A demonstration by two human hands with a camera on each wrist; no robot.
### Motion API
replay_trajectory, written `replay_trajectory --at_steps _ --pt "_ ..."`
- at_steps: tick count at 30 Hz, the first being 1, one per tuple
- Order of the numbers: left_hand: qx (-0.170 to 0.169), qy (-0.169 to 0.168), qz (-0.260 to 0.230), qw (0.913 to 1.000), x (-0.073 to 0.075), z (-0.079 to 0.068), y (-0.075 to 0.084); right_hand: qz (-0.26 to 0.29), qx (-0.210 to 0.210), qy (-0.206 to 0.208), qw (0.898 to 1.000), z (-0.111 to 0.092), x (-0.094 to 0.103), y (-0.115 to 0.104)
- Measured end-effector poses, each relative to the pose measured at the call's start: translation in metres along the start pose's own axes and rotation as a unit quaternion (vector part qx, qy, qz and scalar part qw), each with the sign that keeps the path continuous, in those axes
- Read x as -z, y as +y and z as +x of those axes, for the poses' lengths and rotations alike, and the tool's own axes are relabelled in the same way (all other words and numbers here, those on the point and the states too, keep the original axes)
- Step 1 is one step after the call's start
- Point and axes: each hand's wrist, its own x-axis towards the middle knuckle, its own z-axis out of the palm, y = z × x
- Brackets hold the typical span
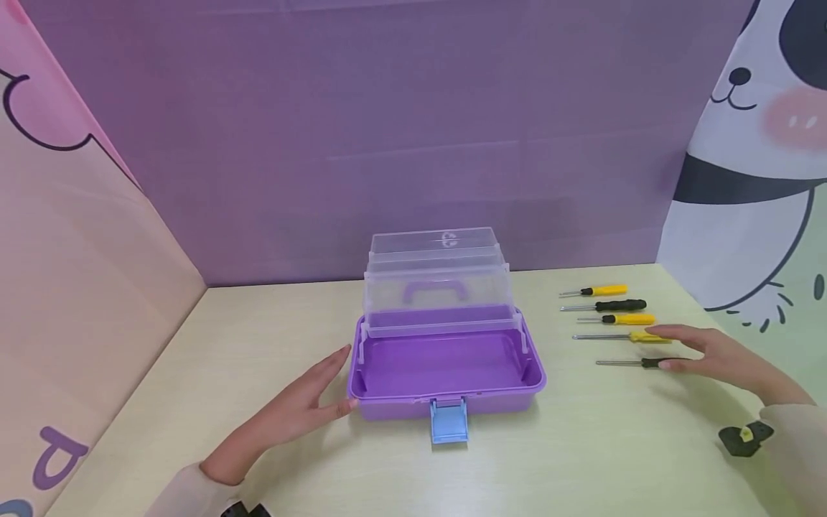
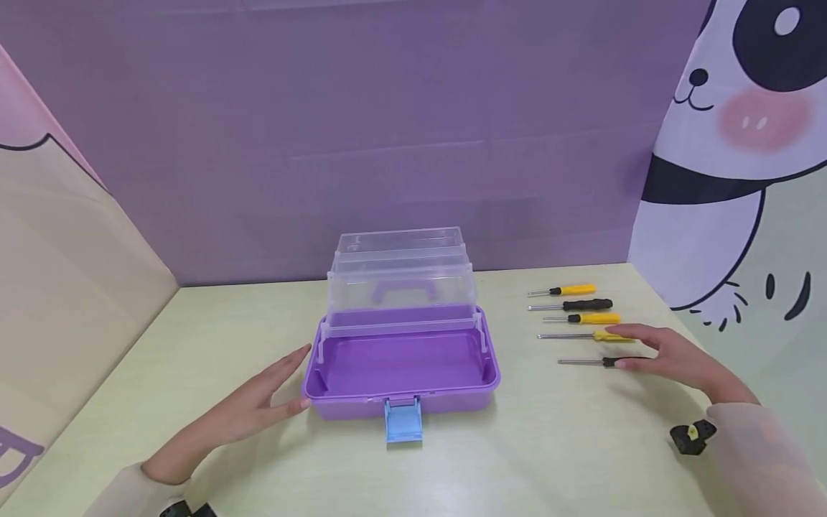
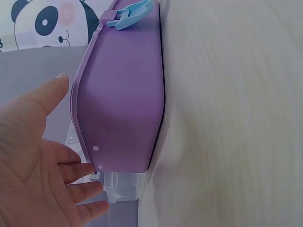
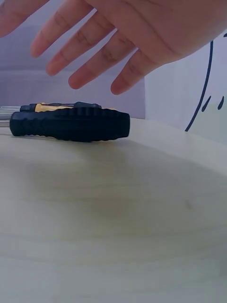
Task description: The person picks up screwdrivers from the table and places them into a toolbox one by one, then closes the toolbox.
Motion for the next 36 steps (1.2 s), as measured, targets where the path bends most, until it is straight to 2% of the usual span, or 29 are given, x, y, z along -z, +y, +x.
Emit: replay_trajectory --at_steps 5,11,21,28,36 --pt "0.000 0.000 0.007 1.0000 0.000 0.000 0.001 0.000 -0.024 -0.009 1.000 0.002 0.002 0.005" --pt "-0.002 -0.006 0.002 1.0000 0.000 0.003 0.003 -0.025 -0.048 -0.020 0.998 0.002 0.004 0.011" --pt "-0.022 -0.011 -0.015 0.9996 -0.005 0.004 0.002 -0.015 -0.053 -0.023 0.998 0.001 0.004 0.018" --pt "-0.018 -0.006 -0.009 0.9998 -0.005 0.004 0.004 0.009 -0.067 -0.027 0.997 0.003 0.006 0.020" --pt "-0.020 0.000 -0.019 0.9996 -0.007 0.001 0.002 0.004 -0.064 -0.026 0.998 0.006 0.007 0.018"
